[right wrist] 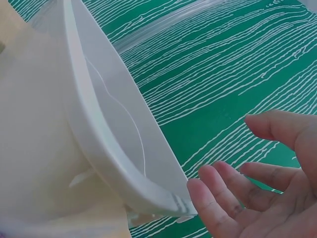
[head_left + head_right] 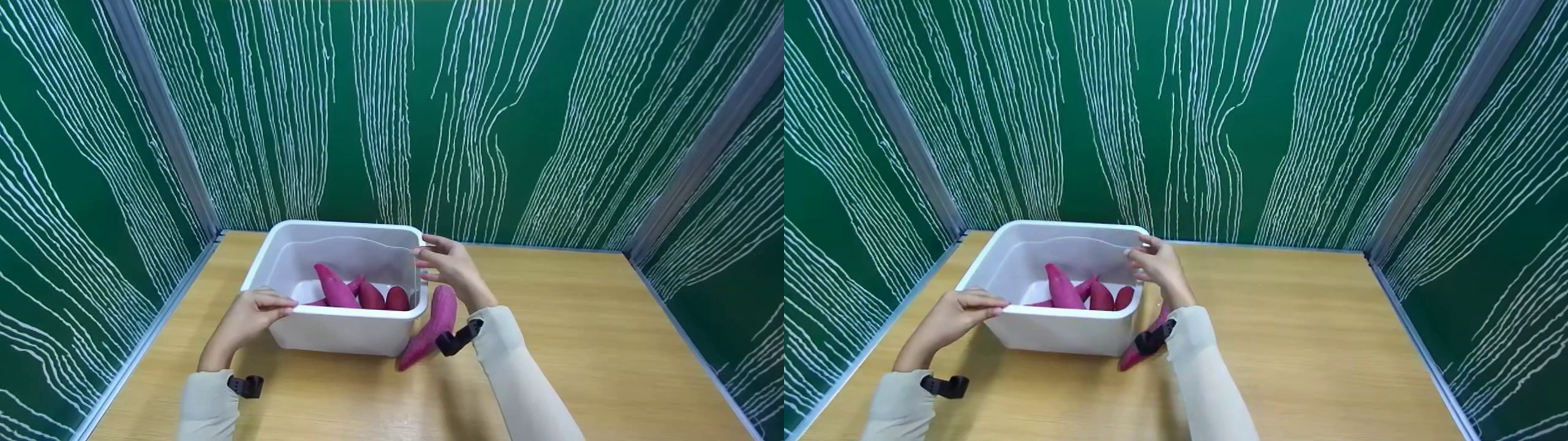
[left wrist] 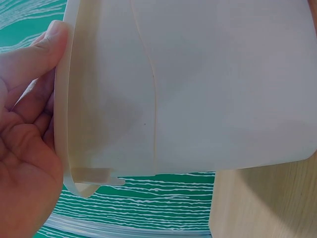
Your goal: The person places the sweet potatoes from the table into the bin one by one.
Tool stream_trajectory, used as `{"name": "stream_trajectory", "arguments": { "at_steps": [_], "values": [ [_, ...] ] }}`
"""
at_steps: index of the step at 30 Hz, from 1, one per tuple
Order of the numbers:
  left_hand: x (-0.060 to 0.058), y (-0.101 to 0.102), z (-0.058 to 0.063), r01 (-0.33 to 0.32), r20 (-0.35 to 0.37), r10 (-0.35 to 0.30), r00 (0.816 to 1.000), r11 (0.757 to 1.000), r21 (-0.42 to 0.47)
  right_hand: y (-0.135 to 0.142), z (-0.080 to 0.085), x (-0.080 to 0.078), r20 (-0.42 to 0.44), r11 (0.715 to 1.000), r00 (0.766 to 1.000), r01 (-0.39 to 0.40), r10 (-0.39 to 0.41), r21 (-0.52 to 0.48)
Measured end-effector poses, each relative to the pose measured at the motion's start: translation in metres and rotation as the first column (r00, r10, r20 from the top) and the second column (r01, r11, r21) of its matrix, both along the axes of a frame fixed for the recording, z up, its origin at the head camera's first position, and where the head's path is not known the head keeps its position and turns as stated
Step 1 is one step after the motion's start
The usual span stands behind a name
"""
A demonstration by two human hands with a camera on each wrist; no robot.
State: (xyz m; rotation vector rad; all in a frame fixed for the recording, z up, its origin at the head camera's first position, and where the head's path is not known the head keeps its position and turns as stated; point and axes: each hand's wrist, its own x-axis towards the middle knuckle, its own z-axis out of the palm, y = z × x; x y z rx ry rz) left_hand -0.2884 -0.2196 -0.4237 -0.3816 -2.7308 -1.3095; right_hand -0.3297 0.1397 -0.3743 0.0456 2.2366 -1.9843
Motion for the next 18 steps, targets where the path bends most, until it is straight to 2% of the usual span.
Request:
{"name": "stream_trajectory", "arguments": {
  "at_steps": [9, 16, 18],
  "values": [
    [-0.001, -0.001, 0.0, 0.006, -0.008, -0.006, 1.0, 1.0, -0.005, 0.013, -0.008, 0.002, -0.021, 0.999, 0.999, 0.045, -0.045, 0.017],
    [0.0, -0.001, -0.001, 0.029, -0.073, -0.031, 0.997, 0.999, -0.032, 0.021, -0.019, 0.003, -0.022, 0.996, 0.996, 0.089, -0.089, 0.003],
    [0.0, -0.001, -0.001, 0.03, -0.072, -0.032, 0.997, 0.999, -0.031, 0.024, -0.024, 0.004, -0.013, 0.995, 0.995, 0.103, -0.103, 0.007]
  ]
}}
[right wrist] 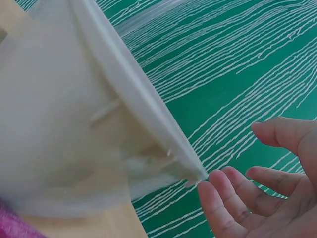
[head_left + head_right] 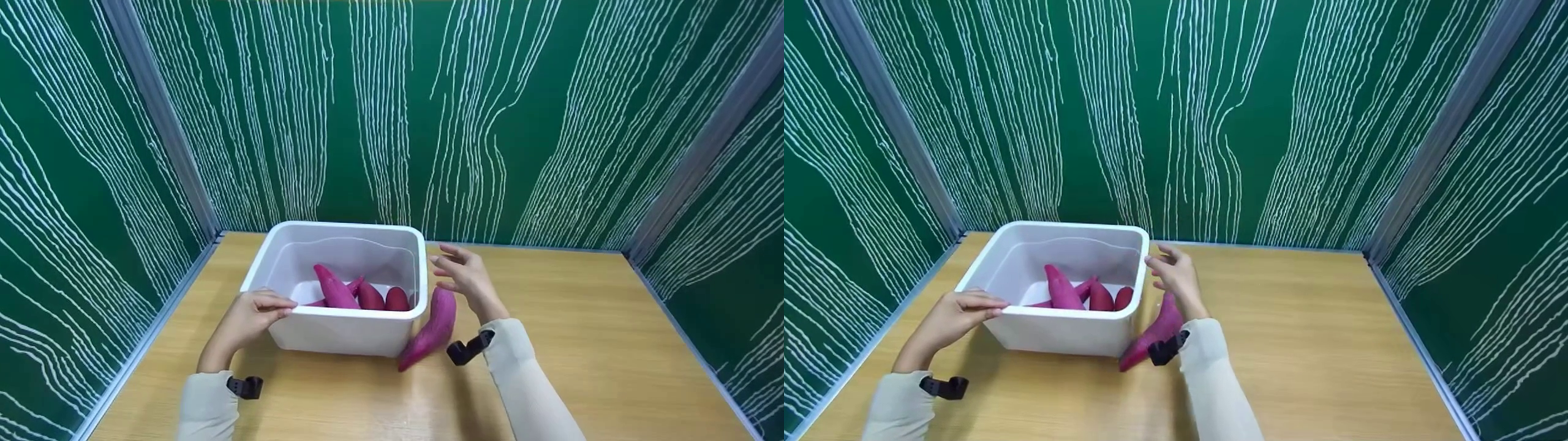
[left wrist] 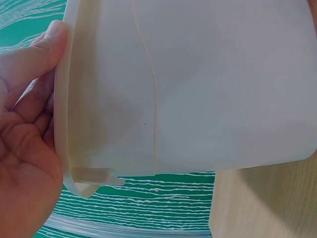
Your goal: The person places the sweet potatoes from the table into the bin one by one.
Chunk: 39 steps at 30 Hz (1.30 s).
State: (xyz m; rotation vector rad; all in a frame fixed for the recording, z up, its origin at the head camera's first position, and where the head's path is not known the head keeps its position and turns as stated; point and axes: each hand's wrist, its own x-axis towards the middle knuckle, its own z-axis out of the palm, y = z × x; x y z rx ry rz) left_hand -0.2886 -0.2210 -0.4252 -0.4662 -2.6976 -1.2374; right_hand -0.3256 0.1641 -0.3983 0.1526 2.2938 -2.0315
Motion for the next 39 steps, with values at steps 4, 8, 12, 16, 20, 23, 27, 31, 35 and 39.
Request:
{"name": "stream_trajectory", "arguments": {
  "at_steps": [4, 8, 12, 16, 20, 23, 27, 31, 35, 39],
  "values": [
    [-0.001, 0.0, -0.001, 0.001, 0.006, -0.001, 1.0, 1.0, 0.0, 0.007, -0.011, 0.002, 0.019, 1.0, 0.999, 0.028, -0.028, 0.003],
    [-0.001, 0.0, -0.001, -0.001, 0.009, 0.001, 1.0, 1.0, -0.003, 0.013, -0.022, 0.003, 0.04, 0.999, 0.998, 0.049, -0.048, -0.015],
    [-0.001, 0.0, 0.0, -0.005, 0.005, 0.005, 1.0, 1.0, -0.001, 0.018, -0.032, 0.004, 0.066, 0.998, 0.996, 0.063, -0.062, -0.018],
    [0.0, 0.001, 0.001, -0.012, 0.025, 0.012, 1.0, 1.0, -0.001, 0.021, -0.043, 0.006, 0.089, 0.997, 0.993, 0.08, -0.078, -0.014],
    [0.0, 0.001, 0.001, -0.017, 0.048, 0.017, 0.999, 1.0, 0.006, 0.024, -0.055, 0.008, 0.102, 0.995, 0.99, 0.096, -0.094, -0.013],
    [0.0, 0.001, 0.0, -0.019, 0.042, 0.019, 0.999, 1.0, 0.009, 0.026, -0.064, 0.01, 0.106, 0.993, 0.988, 0.115, -0.113, -0.009],
    [0.001, 0.001, 0.0, -0.014, 0.012, 0.014, 1.0, 1.0, 0.011, 0.027, -0.078, 0.013, 0.126, 0.991, 0.983, 0.135, -0.133, -0.014],
    [0.001, 0.001, 0.0, -0.013, 0.004, 0.013, 1.0, 1.0, 0.004, 0.026, -0.091, 0.016, 0.131, 0.989, 0.982, 0.144, -0.138, -0.04],
    [0.0, 0.002, 0.0, -0.027, 0.021, 0.027, 0.999, 1.0, -0.005, 0.025, -0.101, 0.018, 0.129, 0.986, 0.981, 0.156, -0.148, -0.054],
    [0.0, 0.003, 0.0, -0.03, 0.026, 0.03, 0.999, 1.0, -0.005, 0.023, -0.11, 0.019, 0.158, 0.98, 0.973, 0.182, -0.167, -0.084]
  ]
}}
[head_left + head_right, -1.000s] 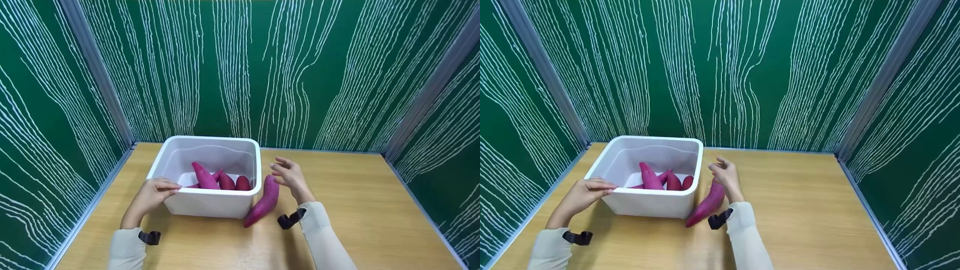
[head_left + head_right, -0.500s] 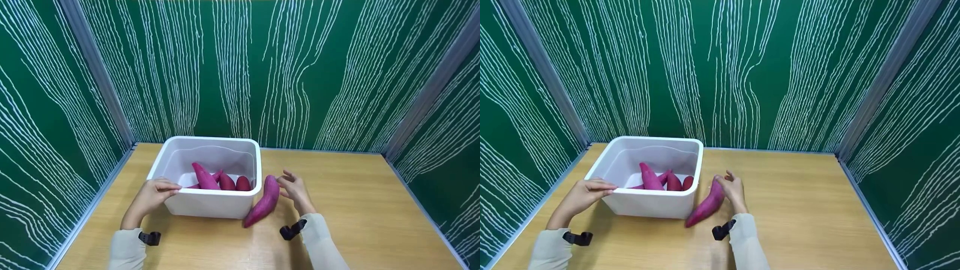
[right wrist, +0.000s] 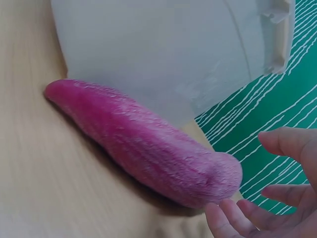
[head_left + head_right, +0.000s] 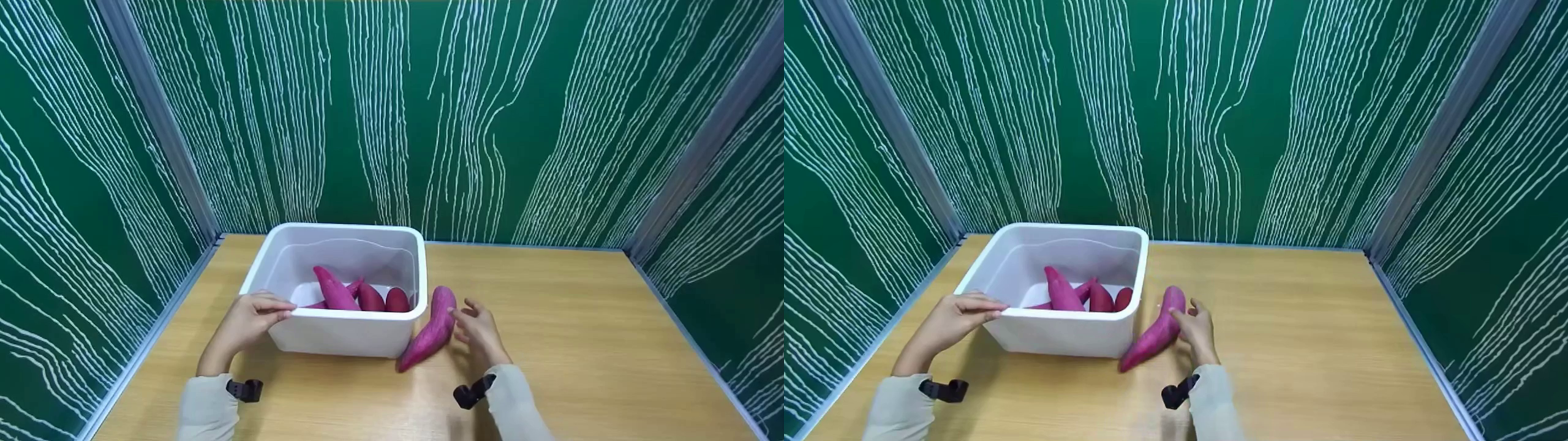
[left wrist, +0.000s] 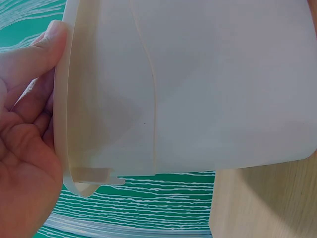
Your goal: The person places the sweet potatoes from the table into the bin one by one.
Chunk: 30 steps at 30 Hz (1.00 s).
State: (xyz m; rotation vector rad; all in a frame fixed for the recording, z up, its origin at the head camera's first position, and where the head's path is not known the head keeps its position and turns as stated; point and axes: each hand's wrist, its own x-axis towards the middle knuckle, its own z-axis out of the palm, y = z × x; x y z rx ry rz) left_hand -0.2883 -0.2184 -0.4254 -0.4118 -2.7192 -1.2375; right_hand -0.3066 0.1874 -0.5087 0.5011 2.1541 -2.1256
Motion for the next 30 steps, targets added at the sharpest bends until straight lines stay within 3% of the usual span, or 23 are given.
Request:
{"name": "stream_trajectory", "arguments": {
  "at_steps": [13, 21, 30],
  "values": [
    [0.001, 0.0, 0.0, -0.005, 0.004, 0.005, 1.0, 1.0, 0.005, -0.01, -0.015, 0.004, 0.022, 0.999, 1.0, 0.002, -0.003, 0.038],
    [0.001, -0.001, 0.002, 0.017, 0.006, -0.018, 1.0, 1.0, 0.026, -0.018, -0.021, 0.003, 0.011, 1.0, 1.0, 0.013, -0.013, -0.026],
    [0.001, 0.0, 0.002, -0.003, 0.039, 0.002, 0.999, 1.0, 0.028, -0.024, -0.028, 0.0, -0.02, 0.999, 0.999, 0.032, -0.032, -0.02]
  ]
}}
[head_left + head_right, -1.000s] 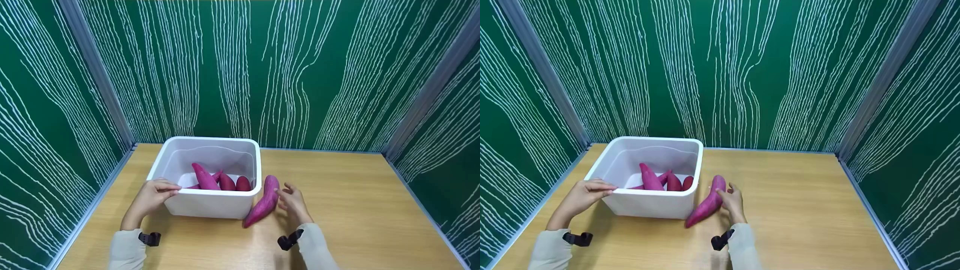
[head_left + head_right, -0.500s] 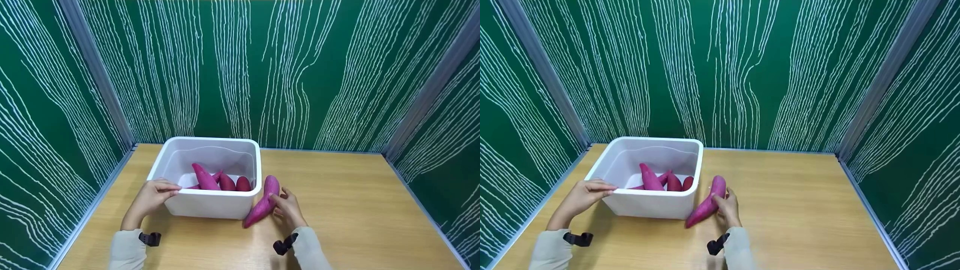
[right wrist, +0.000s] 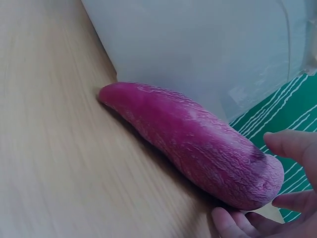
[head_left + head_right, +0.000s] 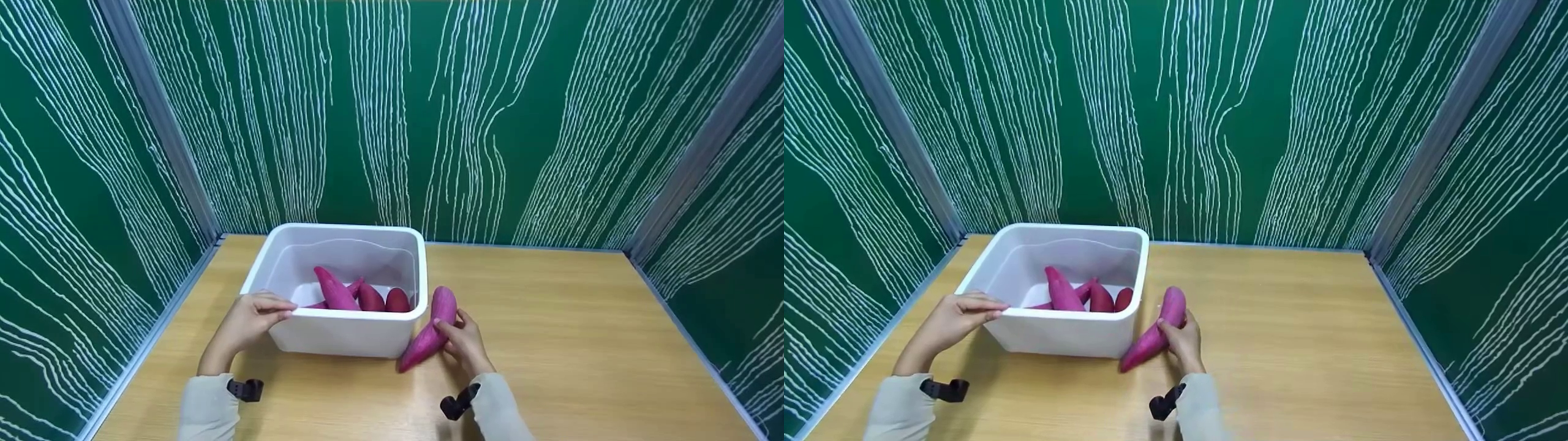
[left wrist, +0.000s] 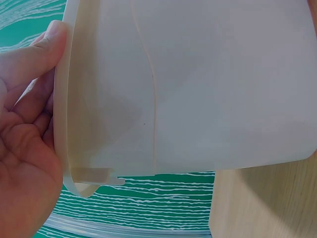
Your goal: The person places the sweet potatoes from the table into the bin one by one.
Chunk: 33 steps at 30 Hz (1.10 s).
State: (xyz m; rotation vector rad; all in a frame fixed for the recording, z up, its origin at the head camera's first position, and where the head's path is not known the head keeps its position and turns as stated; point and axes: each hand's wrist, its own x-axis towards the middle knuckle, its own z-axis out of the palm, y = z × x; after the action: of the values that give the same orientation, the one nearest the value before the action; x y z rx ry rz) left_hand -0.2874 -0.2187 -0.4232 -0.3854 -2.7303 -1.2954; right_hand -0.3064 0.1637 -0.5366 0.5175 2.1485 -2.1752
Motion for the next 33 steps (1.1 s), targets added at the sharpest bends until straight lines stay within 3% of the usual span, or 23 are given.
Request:
{"name": "stream_trajectory", "arguments": {
  "at_steps": [12, 20, 33],
  "values": [
    [0.0006, 0.0014, 0.0, -0.01, 0.011, 0.009, 1.0, 1.0, 0.007, -0.0044, -0.0009, 0.0016, -0.033, 1.0, 0.999, 0.019, -0.019, -0.003],
    [-0.0003, -0.0004, -0.0025, 0.021, -0.072, -0.022, 0.997, 1.0, -0.003, -0.0049, -0.0003, 0.0023, -0.034, 0.999, 0.999, 0.033, -0.032, 0.024],
    [-0.0007, 0.0, -0.003, -0.004, -0.033, 0.004, 0.999, 1.0, -0.012, -0.0043, -0.0032, 0.002, -0.012, 0.999, 1.0, 0.026, -0.027, -0.048]
  ]
}}
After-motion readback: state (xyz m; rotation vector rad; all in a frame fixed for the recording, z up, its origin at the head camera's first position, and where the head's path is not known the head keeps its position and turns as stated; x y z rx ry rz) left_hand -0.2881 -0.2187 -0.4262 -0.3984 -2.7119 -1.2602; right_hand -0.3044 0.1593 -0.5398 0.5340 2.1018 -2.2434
